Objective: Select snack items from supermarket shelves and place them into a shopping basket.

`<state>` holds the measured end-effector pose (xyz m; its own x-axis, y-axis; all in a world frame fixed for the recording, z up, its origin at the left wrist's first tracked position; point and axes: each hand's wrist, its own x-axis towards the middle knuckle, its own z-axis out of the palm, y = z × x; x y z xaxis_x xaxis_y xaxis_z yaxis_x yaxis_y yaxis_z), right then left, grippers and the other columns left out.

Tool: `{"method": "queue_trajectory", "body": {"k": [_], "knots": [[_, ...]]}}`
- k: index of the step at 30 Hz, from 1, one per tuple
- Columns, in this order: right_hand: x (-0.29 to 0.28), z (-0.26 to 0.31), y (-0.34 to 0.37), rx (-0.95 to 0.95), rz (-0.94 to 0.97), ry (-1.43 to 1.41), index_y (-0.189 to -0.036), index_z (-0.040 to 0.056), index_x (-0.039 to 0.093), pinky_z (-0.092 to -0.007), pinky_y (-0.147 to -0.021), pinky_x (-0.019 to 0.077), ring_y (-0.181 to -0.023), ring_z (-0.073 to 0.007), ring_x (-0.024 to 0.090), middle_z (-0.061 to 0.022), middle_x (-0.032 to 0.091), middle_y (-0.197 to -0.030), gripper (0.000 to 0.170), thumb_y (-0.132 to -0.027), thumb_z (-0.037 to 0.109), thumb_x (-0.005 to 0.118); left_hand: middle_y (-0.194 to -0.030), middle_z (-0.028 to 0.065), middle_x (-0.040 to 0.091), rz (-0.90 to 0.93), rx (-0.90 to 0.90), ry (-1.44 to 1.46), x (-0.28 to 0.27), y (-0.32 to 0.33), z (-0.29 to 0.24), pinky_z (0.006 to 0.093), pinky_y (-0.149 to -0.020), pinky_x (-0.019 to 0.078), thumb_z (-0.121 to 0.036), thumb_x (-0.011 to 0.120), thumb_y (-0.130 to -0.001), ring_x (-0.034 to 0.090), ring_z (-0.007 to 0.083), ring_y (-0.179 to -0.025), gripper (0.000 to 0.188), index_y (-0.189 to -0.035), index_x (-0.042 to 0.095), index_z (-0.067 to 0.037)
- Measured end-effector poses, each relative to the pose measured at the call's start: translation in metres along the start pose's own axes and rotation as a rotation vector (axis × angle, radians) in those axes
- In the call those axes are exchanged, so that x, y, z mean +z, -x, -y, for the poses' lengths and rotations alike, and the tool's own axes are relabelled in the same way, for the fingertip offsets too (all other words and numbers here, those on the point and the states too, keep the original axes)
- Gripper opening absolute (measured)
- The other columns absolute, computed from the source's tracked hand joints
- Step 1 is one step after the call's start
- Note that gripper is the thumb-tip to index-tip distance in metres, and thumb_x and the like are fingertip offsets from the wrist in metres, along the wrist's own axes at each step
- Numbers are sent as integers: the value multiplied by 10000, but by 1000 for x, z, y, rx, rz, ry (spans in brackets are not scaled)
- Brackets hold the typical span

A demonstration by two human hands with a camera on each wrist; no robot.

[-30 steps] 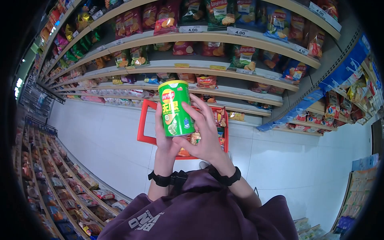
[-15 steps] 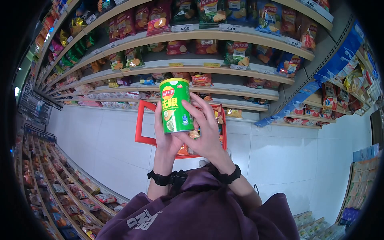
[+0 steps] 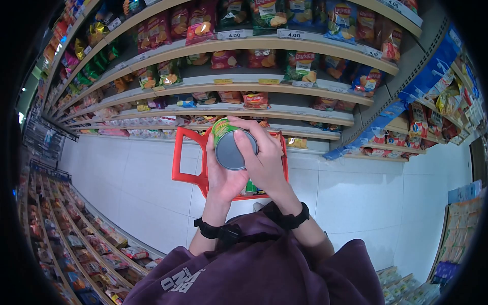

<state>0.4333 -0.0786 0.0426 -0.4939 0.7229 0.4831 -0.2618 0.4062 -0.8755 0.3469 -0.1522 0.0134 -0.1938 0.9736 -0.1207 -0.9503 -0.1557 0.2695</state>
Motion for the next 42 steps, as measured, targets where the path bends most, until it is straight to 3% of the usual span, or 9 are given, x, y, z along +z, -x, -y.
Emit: {"method": "queue_trajectory", "body": {"k": [4,13,17,21,24,30,34,37,42], "knots": [[-2,2,-2,56,39,20,-1163,-28,618,-318,-966,466,-1126,-208,619,-157,651,-1223,352,-1032,227,414,-1308,61,535,0,9,-19,8,1,1,409,-1011,453,-642,506,-912,522,210,-1230,668,-1359,461,-148],[-4,-12,5,-91,99,60,-1230,11,562,-373,-963,473,-1132,-293,620,-169,616,-1254,375,-921,219,606,-1315,79,542,-78,59,-100,0,-1,-5,404,-1003,454,-596,477,-952,541,214,-1217,648,-1380,432,-111],[-3,-16,11,-109,204,237,-1255,15,527,-423,-1017,433,-1212,-365,553,-200,552,-1324,470,-870,232,688,-1214,86,564,-327,374,-683,-6,-6,-1,341,-923,476,-482,526,-978,570,166,-1113,576,-1350,436,-51],[5,-13,17,51,201,205,-1363,11,438,-432,-1040,409,-1258,-380,513,-222,498,-1377,574,-888,232,672,-1217,93,561,-357,553,-797,-14,-5,-1,338,-947,445,-435,342,-1055,561,168,-1090,508,-1344,430,-28],[9,-25,18,3,82,205,-1401,5,397,-413,-1002,438,-1214,-346,553,-225,529,-1337,596,-907,220,651,-1213,99,573,-332,553,-947,-25,-5,-8,316,-987,414,-408,329,-1066,548,156,-1114,510,-1353,443,-2],[1,-21,16,187,56,23,-1390,-1,374,-347,-913,484,-1082,-228,616,-177,596,-1206,587,-921,220,649,-1261,112,566,-228,730,-1142,-5,2,-2,306,-1021,395,-226,474,-1042,527,151,-1168,442,-1395,461,41],[2,-23,21,240,24,-169,-1368,17,372,-329,-905,478,-1090,-171,583,-142,576,-1207,562,-928,232,646,-1191,109,599,-127,816,-1188,-7,0,-8,278,-888,459,-72,592,-957,558,149,-1074,375,-1325,571,-9],[1,-18,22,371,-29,-296,-1355,12,388,-314,-924,452,-1095,-149,554,-108,558,-1222,509,-963,265,591,-1266,128,573,-91,786,-1201,-10,3,-9,318,-1003,424,-79,565,-980,549,180,-1166,357,-1314,554,47],[-7,-35,22,482,-144,-400,-1322,-7,436,-291,-958,404,-1077,-155,534,-99,554,-1206,501,-1035,403,402,-1321,171,576,-23,857,-1244,-9,7,-2,327,-988,450,-23,679,-866,563,224,-1195,413,-1271,607,20]]}}
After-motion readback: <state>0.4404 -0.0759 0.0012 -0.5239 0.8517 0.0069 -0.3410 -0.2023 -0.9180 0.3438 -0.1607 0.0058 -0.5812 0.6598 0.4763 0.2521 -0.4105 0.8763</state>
